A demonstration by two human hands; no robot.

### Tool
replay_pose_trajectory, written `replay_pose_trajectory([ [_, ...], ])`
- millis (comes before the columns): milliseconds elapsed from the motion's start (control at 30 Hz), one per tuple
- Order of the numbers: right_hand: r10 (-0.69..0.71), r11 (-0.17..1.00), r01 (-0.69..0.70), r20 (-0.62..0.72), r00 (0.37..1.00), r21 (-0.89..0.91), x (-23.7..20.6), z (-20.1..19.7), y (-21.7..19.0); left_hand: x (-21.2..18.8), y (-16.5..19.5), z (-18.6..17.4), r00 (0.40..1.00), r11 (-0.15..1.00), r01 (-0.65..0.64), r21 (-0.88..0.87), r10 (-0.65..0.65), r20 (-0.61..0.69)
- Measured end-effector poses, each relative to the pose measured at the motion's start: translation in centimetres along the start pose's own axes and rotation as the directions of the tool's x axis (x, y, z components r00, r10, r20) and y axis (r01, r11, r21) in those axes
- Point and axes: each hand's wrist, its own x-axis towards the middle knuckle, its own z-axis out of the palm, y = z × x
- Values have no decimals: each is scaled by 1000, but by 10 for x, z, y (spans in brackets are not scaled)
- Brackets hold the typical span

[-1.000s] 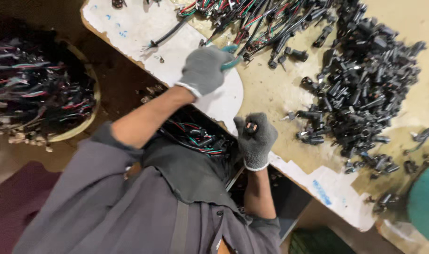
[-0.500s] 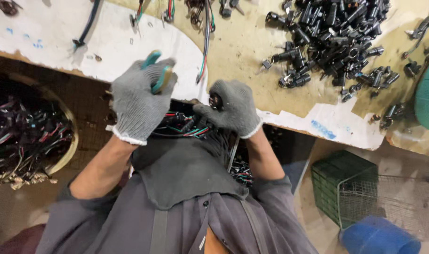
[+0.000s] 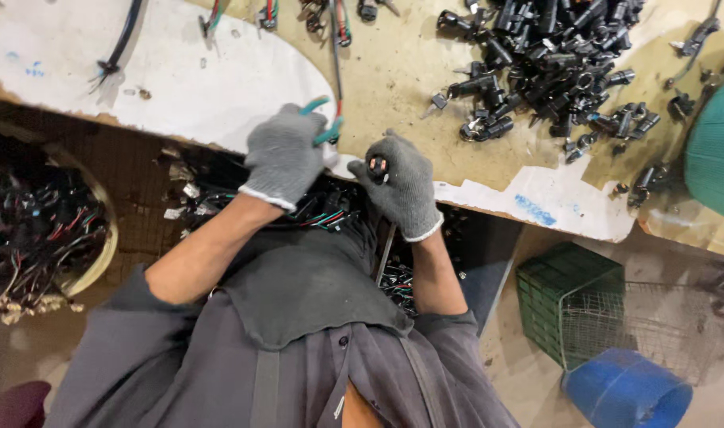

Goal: The person, wearing gloves, sits at a workbench covered with black DC power connectors and wires and uses pliers to strip insulation from the ends of red and green wires. They process one wire at a time, pulling off stripped insulation and placing finished leads with the pile of connectors.

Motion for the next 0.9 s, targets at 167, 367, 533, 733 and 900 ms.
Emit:
replay_pose_trajectory([
  [167, 144, 990, -144, -62, 988, 9, -5, 4, 2, -8, -5, 2, 992, 984, 84, -155, -98, -83],
  [367, 162, 986, -159, -91, 983, 42, -3, 5, 4, -2, 12, 3, 999, 997, 35, -76, -35, 8],
  [533, 21, 998, -17, -55, 998, 64, -3, -2, 4, -4, 27, -60, 996, 855, -39, -517, -8, -88],
  [733, -153, 987, 141, 203, 967, 72, 13, -17, -10, -19, 39, -109, 976, 782, -108, -613, 202, 86],
  [900, -215, 964, 150, 310, 926, 221, 32, -26, -27, -9, 29, -98, 963, 607, 44, -793, 185, 195],
])
